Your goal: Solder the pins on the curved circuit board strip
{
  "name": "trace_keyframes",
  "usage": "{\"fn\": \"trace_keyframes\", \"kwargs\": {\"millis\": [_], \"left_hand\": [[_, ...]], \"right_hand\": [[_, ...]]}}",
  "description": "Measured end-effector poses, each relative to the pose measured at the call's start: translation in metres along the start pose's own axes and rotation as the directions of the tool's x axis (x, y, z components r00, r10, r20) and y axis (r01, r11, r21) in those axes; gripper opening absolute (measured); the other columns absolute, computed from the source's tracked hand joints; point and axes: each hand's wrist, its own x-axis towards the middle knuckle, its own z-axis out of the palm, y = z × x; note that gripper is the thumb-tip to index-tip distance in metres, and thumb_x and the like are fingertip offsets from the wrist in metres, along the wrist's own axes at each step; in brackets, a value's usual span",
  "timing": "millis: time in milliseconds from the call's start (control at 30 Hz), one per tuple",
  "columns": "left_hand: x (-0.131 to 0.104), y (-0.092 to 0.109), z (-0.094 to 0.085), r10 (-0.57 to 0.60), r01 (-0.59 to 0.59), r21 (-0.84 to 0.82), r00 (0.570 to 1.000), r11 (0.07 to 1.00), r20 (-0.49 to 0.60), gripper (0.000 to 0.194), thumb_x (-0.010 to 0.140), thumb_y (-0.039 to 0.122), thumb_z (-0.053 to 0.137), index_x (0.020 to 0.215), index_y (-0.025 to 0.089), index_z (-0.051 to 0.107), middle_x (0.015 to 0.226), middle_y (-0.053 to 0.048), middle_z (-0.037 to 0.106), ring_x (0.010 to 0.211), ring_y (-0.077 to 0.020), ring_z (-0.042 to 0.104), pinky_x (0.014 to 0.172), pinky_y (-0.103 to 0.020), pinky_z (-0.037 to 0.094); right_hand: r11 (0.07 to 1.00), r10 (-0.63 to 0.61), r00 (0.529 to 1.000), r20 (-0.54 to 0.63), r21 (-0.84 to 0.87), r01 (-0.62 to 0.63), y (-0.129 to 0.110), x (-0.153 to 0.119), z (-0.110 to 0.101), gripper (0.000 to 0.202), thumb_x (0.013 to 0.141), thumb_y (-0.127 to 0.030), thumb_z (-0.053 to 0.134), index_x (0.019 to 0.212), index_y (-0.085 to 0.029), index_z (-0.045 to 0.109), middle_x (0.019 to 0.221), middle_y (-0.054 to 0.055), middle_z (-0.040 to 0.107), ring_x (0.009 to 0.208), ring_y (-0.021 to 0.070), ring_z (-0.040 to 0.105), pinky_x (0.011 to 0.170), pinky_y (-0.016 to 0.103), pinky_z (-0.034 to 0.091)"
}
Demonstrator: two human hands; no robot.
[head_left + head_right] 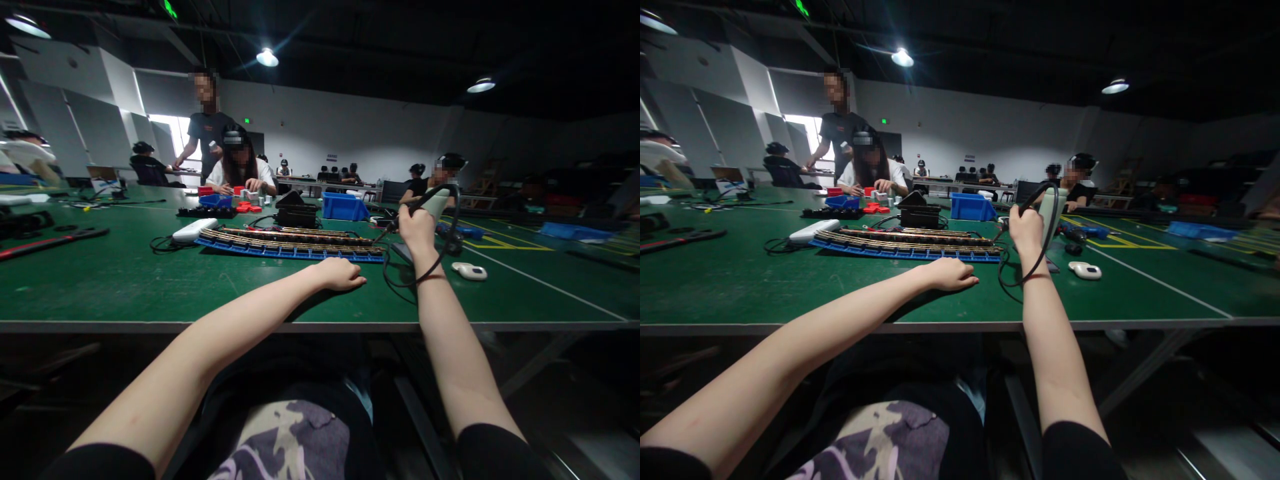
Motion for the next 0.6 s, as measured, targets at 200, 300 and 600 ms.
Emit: {"fn": "trace_keyframes", "kwargs": {"millis": [200, 300, 600], "left_hand": [[-0.001, 0.001, -0.001, -0.008, 0.008, -0.001, 1.000, 1.000, 0.003, 0.049, 0.099, 0.049, 0.030, 0.105, 0.016, 0.065, 0.105, -0.014, 0.072, 0.097, -0.0265, 0.068, 0.075, -0.032, 0.050], [-0.001, 0.001, -0.001, -0.004, 0.004, -0.003, 1.000, 1.000, 0.003, 0.048, 0.099, 0.049, 0.031, 0.105, 0.016, 0.065, 0.105, -0.014, 0.071, 0.097, -0.0268, 0.068, 0.075, -0.033, 0.050], [-0.002, 0.002, -0.002, -0.008, 0.008, -0.002, 1.000, 1.000, 0.008, 0.048, 0.099, 0.049, 0.031, 0.103, 0.016, 0.065, 0.106, -0.014, 0.071, 0.098, -0.0265, 0.068, 0.075, -0.032, 0.050]], "right_hand": [[0.999, 0.015, 0.999, 0.031, -0.029, -0.014, -0.004, -0.004, -0.003, 0.050, 0.092, -0.045, 0.039, 0.081, -0.009, 0.071, 0.079, 0.021, 0.072, 0.088, 0.0306, 0.070, 0.082, 0.036, 0.050], [1.000, 0.017, 0.999, 0.039, -0.024, -0.016, -0.004, -0.004, -0.003, 0.051, 0.093, -0.047, 0.040, 0.083, -0.009, 0.072, 0.080, 0.021, 0.072, 0.090, 0.0307, 0.070, 0.082, 0.036, 0.050], [0.999, -0.033, 0.999, 0.009, 0.018, 0.032, 0.006, 0.002, 0.003, 0.057, 0.094, -0.051, 0.033, 0.092, -0.008, 0.072, 0.078, 0.019, 0.072, 0.088, 0.0293, 0.070, 0.080, 0.037, 0.051]]}}
